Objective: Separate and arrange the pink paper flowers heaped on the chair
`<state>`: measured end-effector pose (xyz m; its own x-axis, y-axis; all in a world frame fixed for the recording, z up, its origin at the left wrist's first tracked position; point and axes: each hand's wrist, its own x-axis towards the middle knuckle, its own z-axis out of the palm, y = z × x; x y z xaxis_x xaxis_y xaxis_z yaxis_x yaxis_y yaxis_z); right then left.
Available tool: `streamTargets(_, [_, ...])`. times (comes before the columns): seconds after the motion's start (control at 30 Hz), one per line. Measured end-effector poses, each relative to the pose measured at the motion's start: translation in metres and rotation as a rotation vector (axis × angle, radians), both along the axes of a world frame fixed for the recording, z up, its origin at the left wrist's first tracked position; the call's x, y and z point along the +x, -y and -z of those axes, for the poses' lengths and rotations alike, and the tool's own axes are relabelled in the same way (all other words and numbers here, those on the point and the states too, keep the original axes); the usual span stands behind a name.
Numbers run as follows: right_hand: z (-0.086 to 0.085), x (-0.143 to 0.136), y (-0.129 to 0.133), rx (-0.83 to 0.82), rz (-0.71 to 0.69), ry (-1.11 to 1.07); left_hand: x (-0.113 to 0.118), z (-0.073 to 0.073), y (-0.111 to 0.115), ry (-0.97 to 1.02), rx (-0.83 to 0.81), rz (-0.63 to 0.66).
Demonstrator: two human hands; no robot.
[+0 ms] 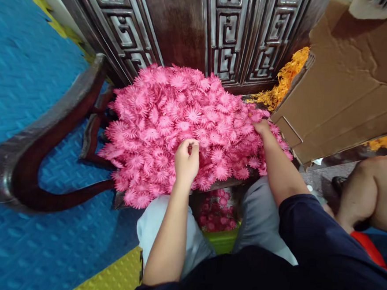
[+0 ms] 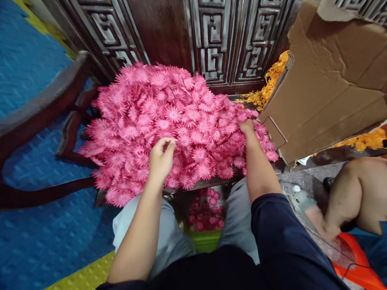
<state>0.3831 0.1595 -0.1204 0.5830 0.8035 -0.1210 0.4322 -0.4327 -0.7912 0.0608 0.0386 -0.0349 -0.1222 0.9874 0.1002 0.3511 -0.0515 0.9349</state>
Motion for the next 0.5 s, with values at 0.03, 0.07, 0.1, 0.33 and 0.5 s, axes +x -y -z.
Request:
streamTargets(0.03, [-0.002, -0.001, -0.002, 0.01, 0.031, -0.02, -0.001, 0.0, -0.001, 0.0, 0.0, 0.0])
streamTargets(0.07, [-0.005, -0.002, -0.004, 0.028, 0.057, -0.044, -0.001, 0.0, -0.001, 0.003, 0.002, -0.001])
streamTargets(0.1, [-0.01, -0.003, -0.007, 0.054, 0.075, -0.067, -0.002, -0.001, -0.002, 0.009, 0.006, -0.004])
streamTargets(0.33, [-0.089, -0.028, -0.045, 0.334, 0.042, -0.215, -0.009, -0.003, -0.007, 0.028, 0.017, -0.011])
streamTargets(0.5, [-0.171, -0.108, -0.085, 0.521, -0.298, -0.14, -0.01, -0.002, -0.011, 0.028, 0.014, -0.02])
